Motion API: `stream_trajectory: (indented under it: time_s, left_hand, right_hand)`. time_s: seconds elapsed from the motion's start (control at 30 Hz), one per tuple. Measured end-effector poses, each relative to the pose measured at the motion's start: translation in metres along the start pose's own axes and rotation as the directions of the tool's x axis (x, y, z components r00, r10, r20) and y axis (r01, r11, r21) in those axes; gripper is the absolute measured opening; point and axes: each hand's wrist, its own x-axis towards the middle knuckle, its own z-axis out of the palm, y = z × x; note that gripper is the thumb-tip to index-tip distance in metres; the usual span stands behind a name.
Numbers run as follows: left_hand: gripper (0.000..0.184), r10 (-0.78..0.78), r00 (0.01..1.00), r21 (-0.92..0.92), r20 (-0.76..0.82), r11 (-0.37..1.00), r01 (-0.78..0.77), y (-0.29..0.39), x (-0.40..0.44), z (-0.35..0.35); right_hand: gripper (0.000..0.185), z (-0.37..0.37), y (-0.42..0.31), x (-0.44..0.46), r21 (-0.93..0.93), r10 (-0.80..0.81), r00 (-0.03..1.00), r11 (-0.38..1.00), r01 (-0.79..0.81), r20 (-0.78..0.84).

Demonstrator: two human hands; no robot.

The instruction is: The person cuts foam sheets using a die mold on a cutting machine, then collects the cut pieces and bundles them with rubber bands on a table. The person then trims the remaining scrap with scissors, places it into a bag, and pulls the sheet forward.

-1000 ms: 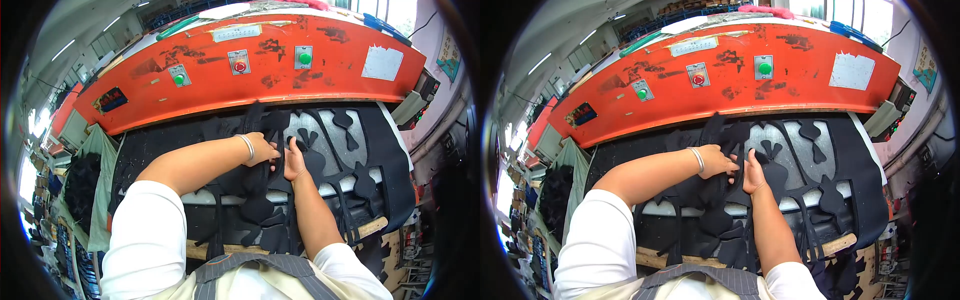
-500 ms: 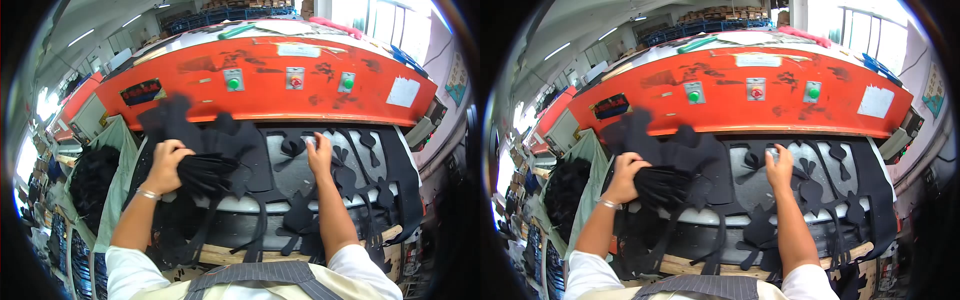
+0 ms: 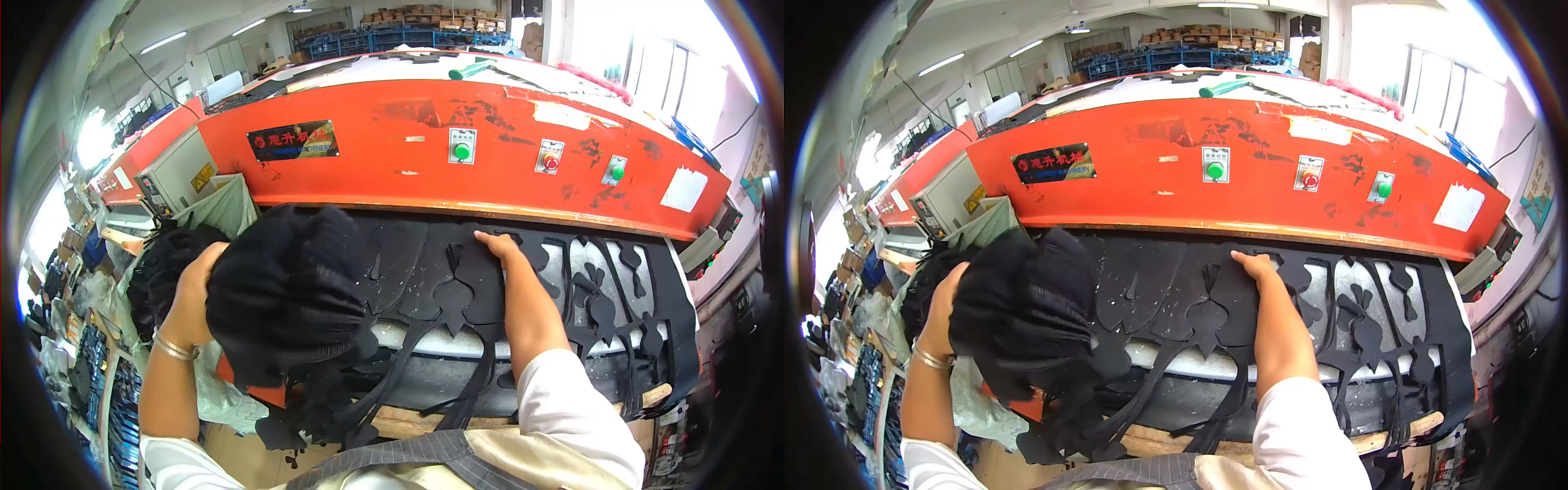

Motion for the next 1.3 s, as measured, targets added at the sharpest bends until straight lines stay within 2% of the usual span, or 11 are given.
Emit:
stream_trajectory:
  time_s: [0.23, 0.4, 0.6, 0.67, 0.7, 0.8, 0.83, 1.0, 1.1, 1.2, 1.3]
  left_hand:
    - [0.057, -0.093, 0.849, -0.801, 0.521, 0.291, 0.523, 0.017, 0.086, 0.138]
    - [0.061, 0.014, 0.745, -0.74, 0.667, 0.124, 0.661, -0.002, 0.158, 0.257]
    - [0.076, 0.245, 0.774, -0.755, 0.584, 0.515, 0.406, 0.028, 0.172, 0.259]
    - [0.07, 0.191, 0.916, -0.847, 0.352, 0.481, 0.225, 0.035, 0.163, 0.231]
    - [0.065, 0.16, 0.893, -0.856, 0.421, 0.396, 0.332, 0.03, 0.162, 0.213]
    - [0.046, 0.053, 0.852, -0.827, 0.52, 0.282, 0.487, 0.012, 0.145, 0.146]
    - [0.042, 0.026, 0.921, -0.874, 0.388, 0.329, 0.359, 0.0, 0.137, 0.133]
    - [0.035, -0.268, 0.954, -0.92, 0.135, 0.325, 0.221, -0.125, 0.111, -0.002]
    - [0.054, -0.12, 0.993, -0.824, -0.004, 0.563, 0.065, -0.132, 0.097, -0.065]
    - [0.1, 0.312, 0.95, 0.05, 0.009, 0.949, -0.312, -0.144, 0.093, -0.071]
    - [0.114, 0.183, 0.943, 0.222, 0.28, 0.943, -0.249, -0.176, 0.087, -0.02]
  right_hand:
    - [0.06, 0.005, 0.028, 0.032, 0.606, -0.13, 0.915, 0.783, -0.141, 0.381]
    - [0.033, -0.022, 0.02, -0.053, 0.298, -0.575, 0.81, 0.797, 0.525, 0.111]
    - [0.037, -0.013, 0.057, -0.144, 0.544, -0.528, 0.847, 0.693, 0.473, -0.064]
    - [0.038, 0.009, 0.136, -0.106, -0.072, -0.601, 0.787, 0.799, 0.597, -0.141]
    - [0.037, 0.012, 0.132, -0.126, 0.368, -0.351, 0.92, 0.843, 0.392, -0.176]
    - [0.025, 0.016, 0.134, -0.134, -0.511, -0.845, 0.527, 0.494, 0.704, -0.091]
    - [0.024, 0.024, 0.137, -0.131, -0.473, -0.645, 0.749, 0.712, 0.519, -0.149]
    - [0.03, 0.037, 0.111, -0.143, -0.653, -0.601, 0.788, 0.652, 0.385, -0.136]
    - [0.024, 0.037, 0.073, -0.131, -0.225, -0.589, 0.606, 0.79, 0.57, -0.534]
    - [0.029, 0.088, -0.008, -0.153, -0.053, -0.581, 0.453, 0.652, 0.756, -0.677]
    - [0.043, 0.154, -0.041, -0.149, 0.149, -0.198, 0.912, 0.953, 0.265, -0.36]
